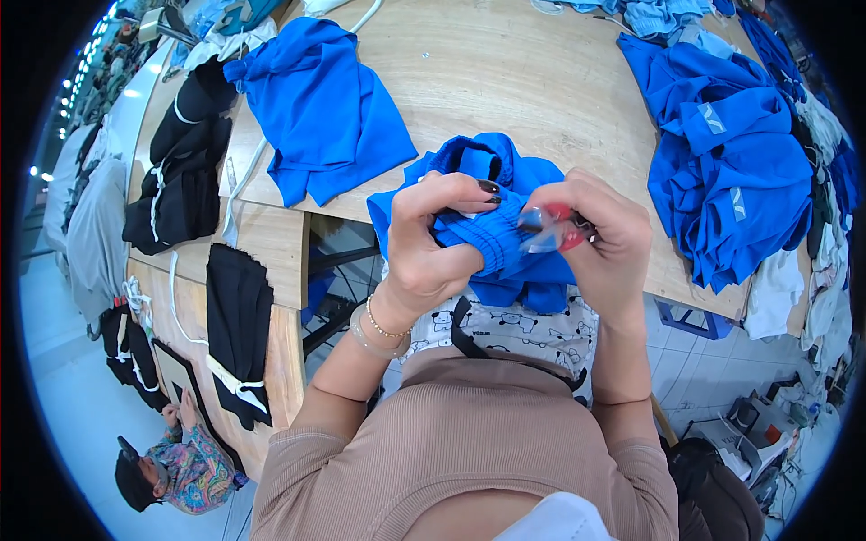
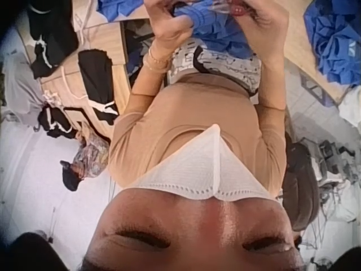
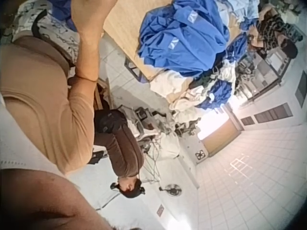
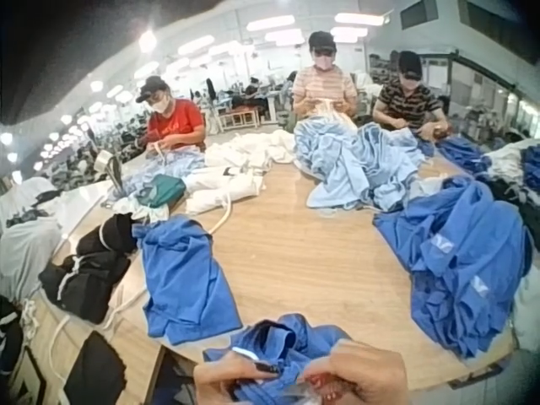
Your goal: Trimming loose threads from blue athletic shorts at a garment factory workbench.
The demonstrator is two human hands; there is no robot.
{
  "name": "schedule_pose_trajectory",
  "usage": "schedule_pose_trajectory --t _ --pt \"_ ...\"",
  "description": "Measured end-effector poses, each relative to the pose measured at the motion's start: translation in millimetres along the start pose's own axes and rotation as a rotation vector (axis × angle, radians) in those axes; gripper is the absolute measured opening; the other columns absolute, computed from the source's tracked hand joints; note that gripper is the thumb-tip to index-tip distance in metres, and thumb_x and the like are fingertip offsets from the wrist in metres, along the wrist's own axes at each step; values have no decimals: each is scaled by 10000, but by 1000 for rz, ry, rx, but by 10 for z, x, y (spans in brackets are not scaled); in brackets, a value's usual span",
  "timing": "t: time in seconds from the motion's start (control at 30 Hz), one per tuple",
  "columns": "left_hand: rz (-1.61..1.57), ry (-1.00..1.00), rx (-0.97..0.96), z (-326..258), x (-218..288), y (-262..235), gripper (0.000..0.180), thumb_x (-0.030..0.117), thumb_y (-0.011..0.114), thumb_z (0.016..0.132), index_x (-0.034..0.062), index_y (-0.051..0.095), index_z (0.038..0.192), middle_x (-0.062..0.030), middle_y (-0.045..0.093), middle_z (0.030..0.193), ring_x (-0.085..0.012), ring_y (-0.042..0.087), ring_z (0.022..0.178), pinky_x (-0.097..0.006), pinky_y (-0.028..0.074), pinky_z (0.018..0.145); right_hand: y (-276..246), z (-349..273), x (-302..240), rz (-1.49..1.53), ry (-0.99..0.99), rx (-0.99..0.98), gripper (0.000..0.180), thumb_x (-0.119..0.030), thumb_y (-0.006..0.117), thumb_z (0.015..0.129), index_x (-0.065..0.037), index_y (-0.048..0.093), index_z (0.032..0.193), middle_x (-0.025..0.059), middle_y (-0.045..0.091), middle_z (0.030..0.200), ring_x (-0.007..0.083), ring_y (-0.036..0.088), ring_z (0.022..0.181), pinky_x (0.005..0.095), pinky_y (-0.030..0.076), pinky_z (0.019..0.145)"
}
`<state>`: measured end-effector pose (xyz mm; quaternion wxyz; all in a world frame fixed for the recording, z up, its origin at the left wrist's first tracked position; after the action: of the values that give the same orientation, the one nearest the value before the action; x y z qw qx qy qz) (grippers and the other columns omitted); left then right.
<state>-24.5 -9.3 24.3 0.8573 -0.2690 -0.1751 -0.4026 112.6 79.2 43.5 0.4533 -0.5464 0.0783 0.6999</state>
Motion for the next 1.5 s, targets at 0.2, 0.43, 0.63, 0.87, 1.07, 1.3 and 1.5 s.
schedule_pose_trajectory --t 0.2,0.43,0.63,0.87,1.07,1.3,1.5 --pt "-26 -6 -18 -1 -12 1 194 -5 714 595 47 528 588 -171 490 1076 -255 597 842 -304 439 664 -195 -109 186 459 286 485 146 -33 649 838 31 606 962 34 599 831 60 537 755 197 445 697" --pt "-168 -269 -62 113 -108 44 211 -72 664 676 22 707 860 -82 613 902 -131 584 706 -235 440 590 -266 -130 215 321 308 384 233 -72 676 823 30 618 1024 -28 545 687 39 462 625 176 307 546" --pt "-342 -638 -31 73 -177 75 164 -20 678 755 3 682 918 -38 621 776 -98 569 664 -224 431 588 -70 -67 173 404 289 350 242 -7 642 826 32 614 1063 23 631 874 46 548 732 156 420 658" --pt "-314 -618 -116 41 -185 89 184 -32 664 742 7 677 921 -37 601 792 -99 544 679 -226 415 593 67 42 113 157 132 157 213 35 643 804 26 632 1016 40 645 931 97 580 808 207 473 725" --pt "-379 -584 -126 74 -202 96 192 -49 645 739 13 682 917 -36 581 788 -114 535 692 -230 401 596 -173 55 127 340 228 431 142 -10 616 860 28 619 997 38 645 892 62 580 788 173 466 689" --pt "-286 -600 -171 68 -189 80 149 -49 645 739 -7 659 882 -42 574 792 -119 521 691 -235 400 596 23 84 -140 -271 -119 182 273 65 604 662 -49 637 908 90 584 751 247 567 615 293 460 554" --pt "-321 -600 -153 136 -158 101 177 -51 639 746 6 673 910 -47 588 792 -117 536 696 -232 409 606 -155 -2 34 147 186 483 152 -6 607 865 17 604 1015 6 632 873 51 562 752 180 448 627"
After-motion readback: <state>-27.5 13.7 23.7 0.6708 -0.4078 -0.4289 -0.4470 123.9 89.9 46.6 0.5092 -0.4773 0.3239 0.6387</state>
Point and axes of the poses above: each hand's wrist, its own z-axis towards the middle knuckle, its own y-axis out of the palm, x = y × z, the point moved 5 cm from there along z, towards the middle knuckle
